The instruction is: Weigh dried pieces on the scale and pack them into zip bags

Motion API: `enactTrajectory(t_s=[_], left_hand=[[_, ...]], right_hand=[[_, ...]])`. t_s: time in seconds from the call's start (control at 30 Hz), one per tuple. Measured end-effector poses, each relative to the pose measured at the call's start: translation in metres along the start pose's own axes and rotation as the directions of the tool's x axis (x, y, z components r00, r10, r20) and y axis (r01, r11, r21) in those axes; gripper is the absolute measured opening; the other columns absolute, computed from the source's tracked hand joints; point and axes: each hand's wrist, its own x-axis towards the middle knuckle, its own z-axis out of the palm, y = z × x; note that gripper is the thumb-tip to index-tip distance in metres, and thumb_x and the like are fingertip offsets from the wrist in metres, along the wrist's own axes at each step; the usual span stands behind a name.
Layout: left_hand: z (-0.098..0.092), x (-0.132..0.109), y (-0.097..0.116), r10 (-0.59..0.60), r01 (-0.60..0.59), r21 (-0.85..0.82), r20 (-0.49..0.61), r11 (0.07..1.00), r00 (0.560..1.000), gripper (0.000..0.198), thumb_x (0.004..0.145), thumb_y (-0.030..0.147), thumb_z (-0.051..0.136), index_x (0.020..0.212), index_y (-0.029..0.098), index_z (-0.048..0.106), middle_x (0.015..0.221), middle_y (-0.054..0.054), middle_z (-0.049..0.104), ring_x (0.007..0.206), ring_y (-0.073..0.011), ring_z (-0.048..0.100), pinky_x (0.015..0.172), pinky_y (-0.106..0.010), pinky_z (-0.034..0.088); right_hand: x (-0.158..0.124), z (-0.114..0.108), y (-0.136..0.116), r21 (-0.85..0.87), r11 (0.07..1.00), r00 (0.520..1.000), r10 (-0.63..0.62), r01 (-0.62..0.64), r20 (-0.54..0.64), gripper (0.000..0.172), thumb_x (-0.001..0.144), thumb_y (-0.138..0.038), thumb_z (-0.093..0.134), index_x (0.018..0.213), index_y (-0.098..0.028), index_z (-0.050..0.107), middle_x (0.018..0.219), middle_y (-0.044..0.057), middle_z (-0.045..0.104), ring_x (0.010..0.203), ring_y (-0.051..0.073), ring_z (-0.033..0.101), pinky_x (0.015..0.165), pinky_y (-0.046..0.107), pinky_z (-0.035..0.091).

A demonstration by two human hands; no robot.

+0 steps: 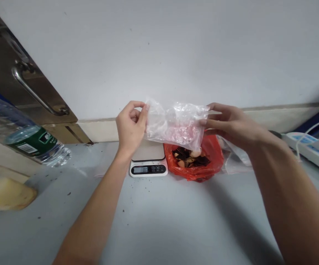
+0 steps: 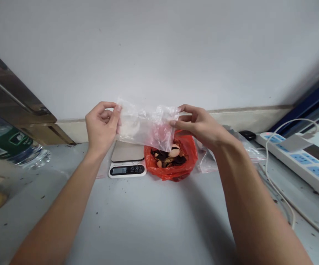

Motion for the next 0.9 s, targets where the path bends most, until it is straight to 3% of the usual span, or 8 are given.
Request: enactTrajectory(t_s=[0.1,0.3,0.43,0.53,0.6,0.67,0.77,0.9], left_hand=[[-0.006,0.003,-0.002,-0.010,0.011,0.011,-0.038,1.000,0.999,0.015,0.095,0.028,0.067,0.081,0.025,0.060,0.048,0.009,0.052,0.039,-0.0100,0.048,0.043,-0.024,0.037],[-0.062,0.017,-0.004,-0.183,0.167,0.120,0.143,0.979,0.973,0.017,0.088,0.028,0.074,0.075,0.023,0.063,0.050,0.005,0.056,0.040,-0.0120,0.051,0.044,-0.024,0.041],[-0.122,0.024,-0.010,-0.386,0.307,0.328,0.213,0.893,0.897,0.028,0.086,0.044,0.076,0.072,0.020,0.071,0.063,-0.003,0.068,0.055,-0.0159,0.065,0.057,-0.026,0.052],[-0.158,0.021,-0.023,-0.624,0.518,0.449,0.120,0.728,0.772,0.037,0.088,0.053,0.071,0.071,0.021,0.071,0.066,-0.005,0.071,0.062,-0.0196,0.070,0.061,-0.027,0.055],[-0.174,0.016,-0.035,-0.749,0.650,0.475,0.030,0.593,0.661,0.044,0.088,0.061,0.069,0.068,0.021,0.069,0.065,-0.007,0.070,0.062,-0.0221,0.071,0.060,-0.029,0.057],[-0.183,0.010,-0.047,-0.824,0.727,0.468,0.004,0.502,0.567,0.050,0.083,0.069,0.070,0.067,0.021,0.067,0.064,-0.008,0.070,0.061,-0.0240,0.072,0.059,-0.031,0.058],[-0.187,0.003,-0.062,-0.867,0.747,0.461,0.112,0.479,0.486,0.055,0.077,0.075,0.071,0.067,0.021,0.065,0.061,-0.009,0.070,0.059,-0.0250,0.072,0.058,-0.031,0.057],[-0.181,-0.001,-0.076,-0.860,0.718,0.485,0.181,0.499,0.476,0.047,0.062,0.060,0.089,0.066,0.022,0.063,0.057,-0.005,0.069,0.058,-0.0232,0.071,0.059,-0.030,0.058]], right_hand=[[0.001,0.016,0.001,0.026,0.993,0.992,0.113,-0.115,0.054,0.052,0.059,-0.047,0.094,0.095,-0.022,0.066,0.077,0.001,0.072,0.068,0.020,0.068,0.061,0.035,0.056],[0.005,0.048,-0.001,-0.016,0.999,0.998,0.036,-0.037,-0.057,0.038,0.068,-0.049,0.089,0.068,-0.020,0.064,0.062,-0.002,0.061,0.055,0.012,0.054,0.053,0.027,0.047],[0.011,0.084,-0.007,-0.169,0.982,0.980,-0.114,0.086,-0.163,0.025,0.077,-0.043,0.081,0.074,-0.020,0.073,0.072,0.004,0.072,0.064,0.018,0.065,0.061,0.032,0.053],[0.016,0.123,-0.008,-0.330,0.895,0.916,-0.368,0.301,-0.162,0.022,0.089,-0.041,0.070,0.089,-0.021,0.079,0.092,0.009,0.080,0.079,0.024,0.072,0.070,0.036,0.057],[0.018,0.154,-0.006,-0.476,0.748,0.837,-0.545,0.463,-0.044,0.025,0.098,-0.036,0.059,0.095,-0.022,0.080,0.105,0.011,0.081,0.091,0.026,0.073,0.080,0.038,0.057],[0.017,0.186,-0.002,-0.603,0.582,0.797,-0.582,0.545,0.159,0.032,0.104,-0.027,0.049,0.096,-0.022,0.080,0.111,0.011,0.080,0.100,0.026,0.072,0.084,0.038,0.054],[0.012,0.226,0.008,-0.712,0.416,0.824,-0.293,0.566,0.484,0.034,0.105,-0.016,0.045,0.103,-0.019,0.079,0.113,0.013,0.080,0.106,0.027,0.069,0.081,0.035,0.051],[0.004,0.249,0.018,-0.698,0.374,0.764,-0.046,0.610,0.643,0.025,0.102,-0.022,0.055,0.098,-0.015,0.079,0.105,0.014,0.081,0.104,0.029,0.071,0.074,0.033,0.048]])
